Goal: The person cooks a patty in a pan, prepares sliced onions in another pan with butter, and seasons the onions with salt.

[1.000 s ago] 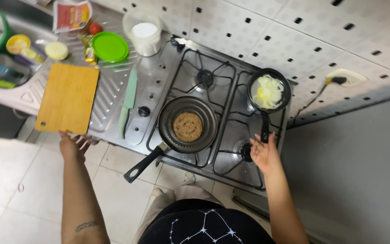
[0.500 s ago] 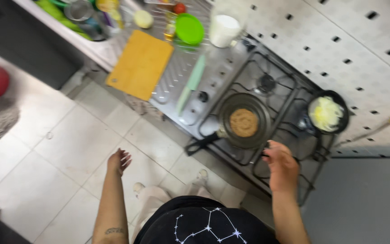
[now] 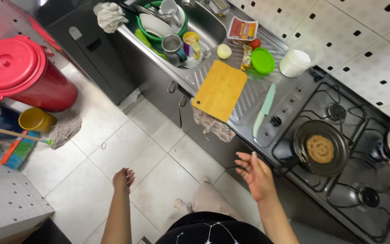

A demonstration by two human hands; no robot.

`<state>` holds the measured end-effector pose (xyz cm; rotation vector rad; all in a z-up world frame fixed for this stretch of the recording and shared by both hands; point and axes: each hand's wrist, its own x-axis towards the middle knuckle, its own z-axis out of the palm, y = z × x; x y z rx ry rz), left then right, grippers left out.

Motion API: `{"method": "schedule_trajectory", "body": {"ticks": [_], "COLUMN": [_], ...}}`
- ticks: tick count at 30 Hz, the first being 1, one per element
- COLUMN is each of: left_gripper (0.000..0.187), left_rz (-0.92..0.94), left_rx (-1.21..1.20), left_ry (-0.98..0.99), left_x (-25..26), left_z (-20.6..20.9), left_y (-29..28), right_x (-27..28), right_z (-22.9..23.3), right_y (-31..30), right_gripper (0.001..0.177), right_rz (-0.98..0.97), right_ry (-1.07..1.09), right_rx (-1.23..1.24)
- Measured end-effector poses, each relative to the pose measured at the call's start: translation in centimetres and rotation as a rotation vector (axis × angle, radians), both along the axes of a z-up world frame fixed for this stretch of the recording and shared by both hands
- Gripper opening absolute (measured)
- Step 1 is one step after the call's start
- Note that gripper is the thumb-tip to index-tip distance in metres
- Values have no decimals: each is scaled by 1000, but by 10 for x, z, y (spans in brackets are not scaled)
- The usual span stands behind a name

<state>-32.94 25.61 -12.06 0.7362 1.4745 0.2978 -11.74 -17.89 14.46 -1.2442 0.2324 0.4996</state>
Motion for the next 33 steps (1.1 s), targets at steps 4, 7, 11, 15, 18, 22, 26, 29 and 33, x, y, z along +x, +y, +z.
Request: {"method": "schedule_trajectory", "body": {"ticks": [4, 7, 11, 15, 18, 22, 26, 29, 33], "left_gripper": [28, 33, 35, 36, 43, 41, 44, 42, 43], "left_rz": [-169, -335, -788, -1066, -1177, -1079, -917, -874, -818], "left_rx": [41, 10, -59, 68, 128, 61, -33, -62, -75], "left_ry": [-111, -222, -349, -342, -326, -341, -286, -248, -221], "left_x": [68, 139, 232, 300, 337, 342, 336, 339, 360], "left_z": [-30, -15, 33, 53, 33, 67, 80, 77, 90], "left_y": [1, -20, -37, -19, 4, 49, 95, 129, 167], "right_x": [38, 84, 140, 162, 142, 129, 176, 242, 364], "right_z": [-70, -143, -191, -196, -158, -106, -42, 12, 10], "right_y": [51, 84, 131, 155, 167, 159, 171, 196, 224], "right_gripper": [58, 63, 56, 35, 29, 33, 26, 30, 34], "right_rz": [61, -57, -215, -311, -310, -318, -452, -464, -378], "right_ry": [386, 622, 608, 505, 345, 231, -298, -543, -866], "right_rx": [100, 288, 285, 77, -86, -249, -474, -646, -840]}}
